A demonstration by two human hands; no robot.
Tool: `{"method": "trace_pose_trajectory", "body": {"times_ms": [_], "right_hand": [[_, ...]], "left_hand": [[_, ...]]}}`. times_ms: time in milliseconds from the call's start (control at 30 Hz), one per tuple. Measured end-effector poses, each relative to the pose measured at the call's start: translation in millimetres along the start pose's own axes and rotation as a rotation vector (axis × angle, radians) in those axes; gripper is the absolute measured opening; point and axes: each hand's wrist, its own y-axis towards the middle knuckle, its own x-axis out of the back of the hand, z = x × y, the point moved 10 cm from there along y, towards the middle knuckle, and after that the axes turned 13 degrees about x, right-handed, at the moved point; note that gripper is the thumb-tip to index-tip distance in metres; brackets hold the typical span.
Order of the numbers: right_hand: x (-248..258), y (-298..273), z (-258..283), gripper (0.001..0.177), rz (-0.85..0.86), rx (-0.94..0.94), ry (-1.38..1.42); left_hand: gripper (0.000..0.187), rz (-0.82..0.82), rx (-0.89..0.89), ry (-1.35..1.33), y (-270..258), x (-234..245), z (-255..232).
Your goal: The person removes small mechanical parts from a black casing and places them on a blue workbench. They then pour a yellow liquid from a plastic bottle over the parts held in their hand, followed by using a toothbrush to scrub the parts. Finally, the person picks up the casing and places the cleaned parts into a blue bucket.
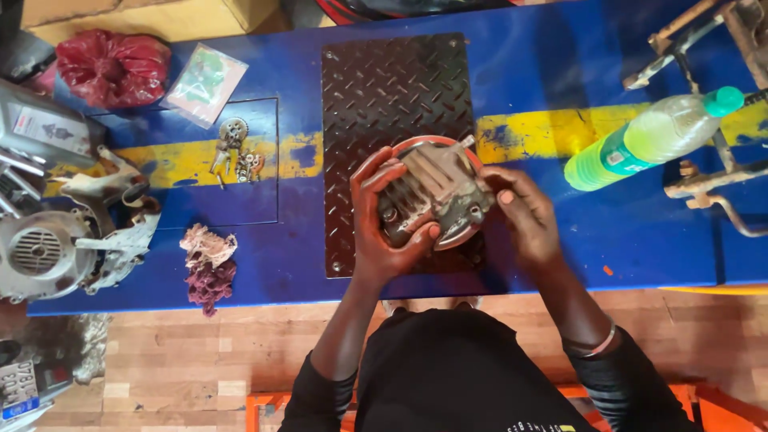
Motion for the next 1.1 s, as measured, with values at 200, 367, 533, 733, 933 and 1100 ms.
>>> {"method": "trace_pose_trajectory", "body": {"times_ms": [200, 367, 533, 733, 933, 1100], "right_hand": [[-23.9, -4.9, 1.0, 0.043, 0.091, -0.131, 0.196], [-5.8, -2.3, -16.2, 0.041, -0.060, -0.214, 0.513], [0.7, 28.0, 27.3, 0.044, 0.061, -0.093, 0.315], [-47.2, 66.2, 97.5, 0.063, 0.675, 0.171, -0.463], [-34.1, 49.6, 96.6, 0.059, 1.086, 0.049, -0.806], [8.5, 19.8, 105.1, 0.047, 1.006, 0.213, -0.829]], "left_hand": [[0.075, -0.056, -0.116, 0.157, 1.8, -11.7, -1.8], [0.101, -0.014, -0.326, 0.181, 0.6, -24.2, -19.5], [0.119, 0.043, -0.280, 0.135, 5.7, -23.7, -19.5], [0.108, 0.184, -0.176, 0.462, 15.8, -37.9, -29.6], [0.080, 0.391, 0.025, 0.615, -2.4, -98.7, 7.6], [0.059, 0.383, -0.034, 0.547, -25.0, -150.7, -3.8]]}}
